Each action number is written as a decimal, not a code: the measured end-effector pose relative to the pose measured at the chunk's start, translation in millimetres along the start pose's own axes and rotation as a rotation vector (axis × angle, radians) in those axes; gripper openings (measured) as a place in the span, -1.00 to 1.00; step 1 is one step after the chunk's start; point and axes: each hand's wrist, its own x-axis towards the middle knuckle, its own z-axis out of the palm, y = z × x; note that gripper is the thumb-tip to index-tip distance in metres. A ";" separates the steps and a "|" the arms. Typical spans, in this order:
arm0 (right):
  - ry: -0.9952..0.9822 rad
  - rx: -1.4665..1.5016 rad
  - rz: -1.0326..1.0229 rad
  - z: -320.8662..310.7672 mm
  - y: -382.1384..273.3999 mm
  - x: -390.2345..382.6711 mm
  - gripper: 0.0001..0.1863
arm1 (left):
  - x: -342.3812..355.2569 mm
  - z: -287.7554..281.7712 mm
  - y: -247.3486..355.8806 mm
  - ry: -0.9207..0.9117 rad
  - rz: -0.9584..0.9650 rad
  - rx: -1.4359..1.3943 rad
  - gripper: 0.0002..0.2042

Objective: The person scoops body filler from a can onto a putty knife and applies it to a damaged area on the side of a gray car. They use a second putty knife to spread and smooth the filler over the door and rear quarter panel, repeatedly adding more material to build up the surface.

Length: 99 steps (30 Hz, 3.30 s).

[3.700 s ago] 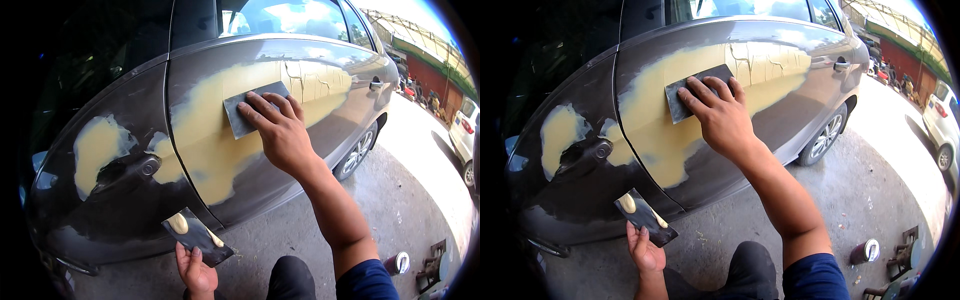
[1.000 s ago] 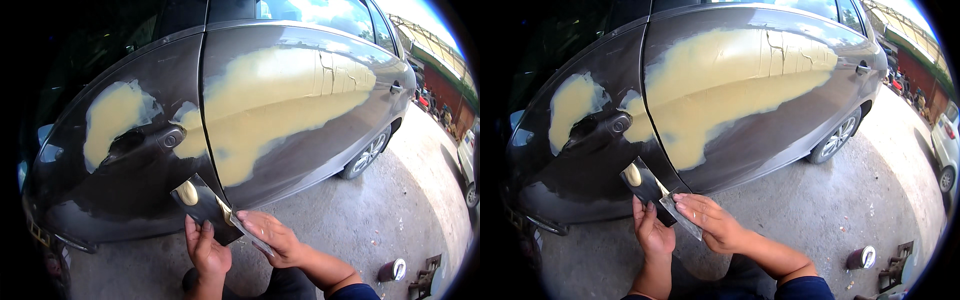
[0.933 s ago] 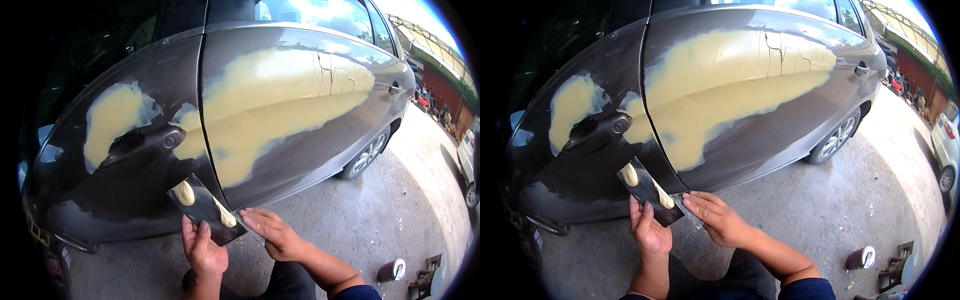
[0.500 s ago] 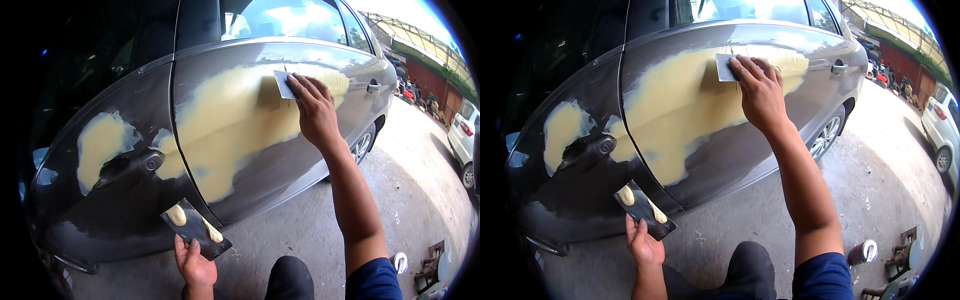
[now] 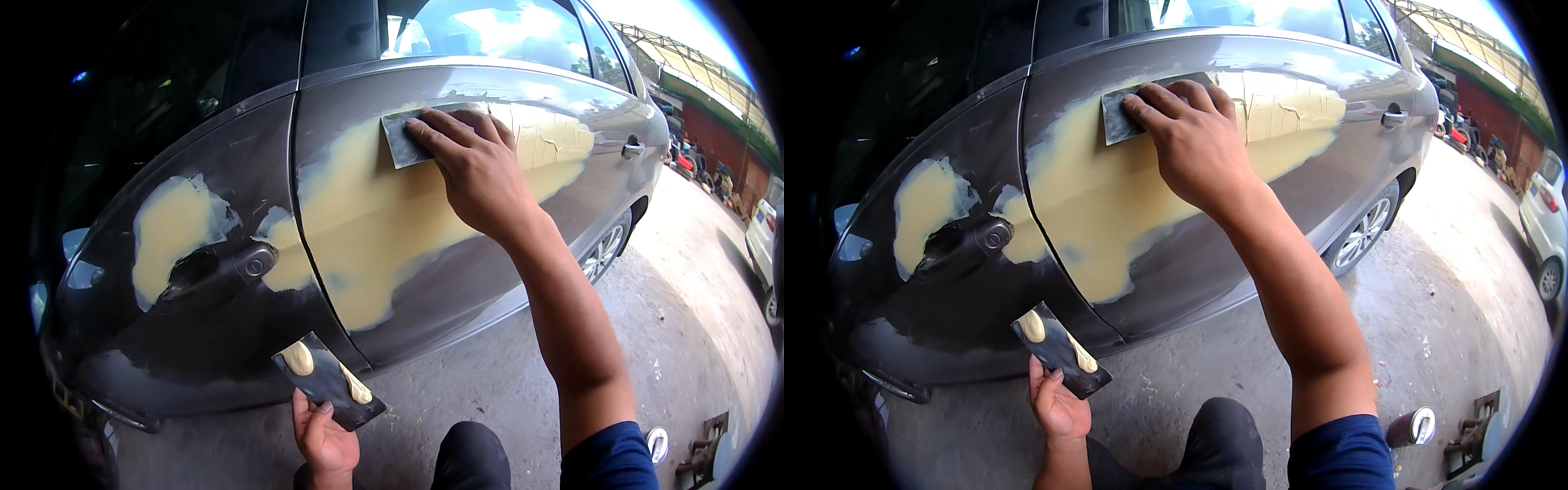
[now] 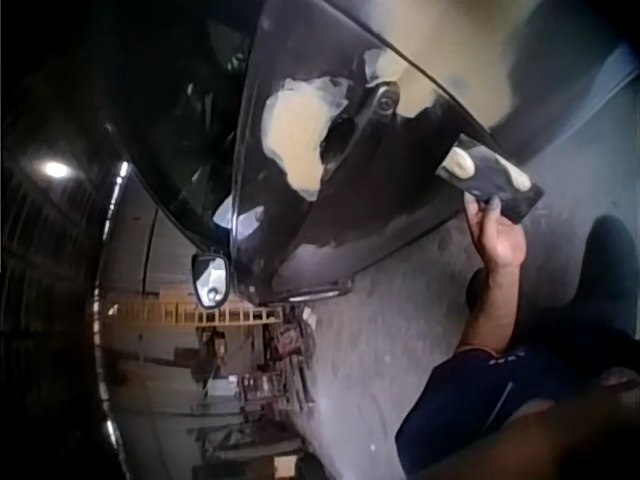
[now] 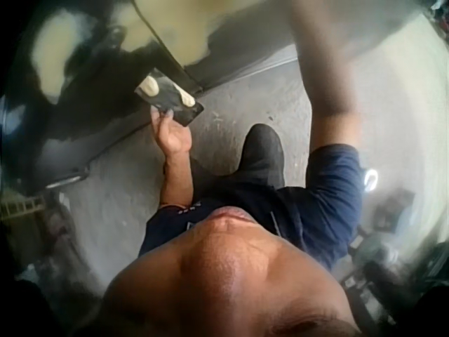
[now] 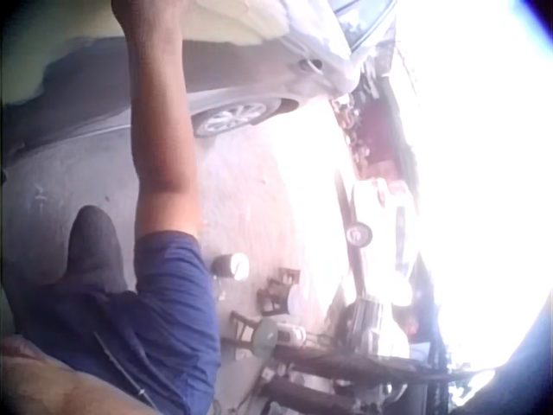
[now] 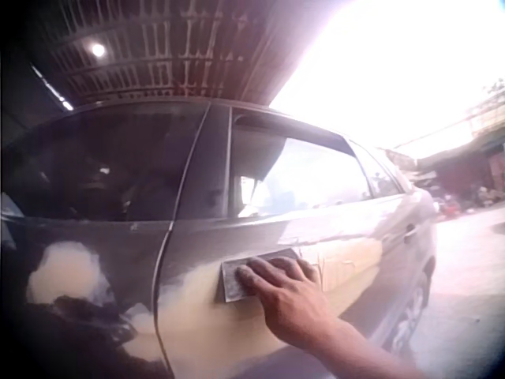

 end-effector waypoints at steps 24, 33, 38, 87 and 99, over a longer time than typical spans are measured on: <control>-0.052 1.164 0.060 -59.8 -121.6 -161.3 -0.31 | 4.3 26.9 -36.2 -0.155 -0.130 -0.170 -0.48; -0.185 0.322 0.196 -51.0 -28.9 -169.3 -0.49 | 8.4 53.4 -15.5 -0.088 0.083 -0.021 -0.40; 0.078 -0.044 0.232 -46.3 83.3 -71.7 -0.56 | 2.3 56.7 -17.8 -0.066 0.026 -0.060 -0.41; 0.072 0.844 0.123 -49.0 -44.4 -162.3 -0.34 | 5.2 71.1 -57.6 -0.077 -0.146 -0.063 -0.41; -0.228 0.565 0.174 -65.2 6.4 -206.3 -0.49 | 10.2 113.7 -59.6 -0.149 0.068 -0.068 -0.44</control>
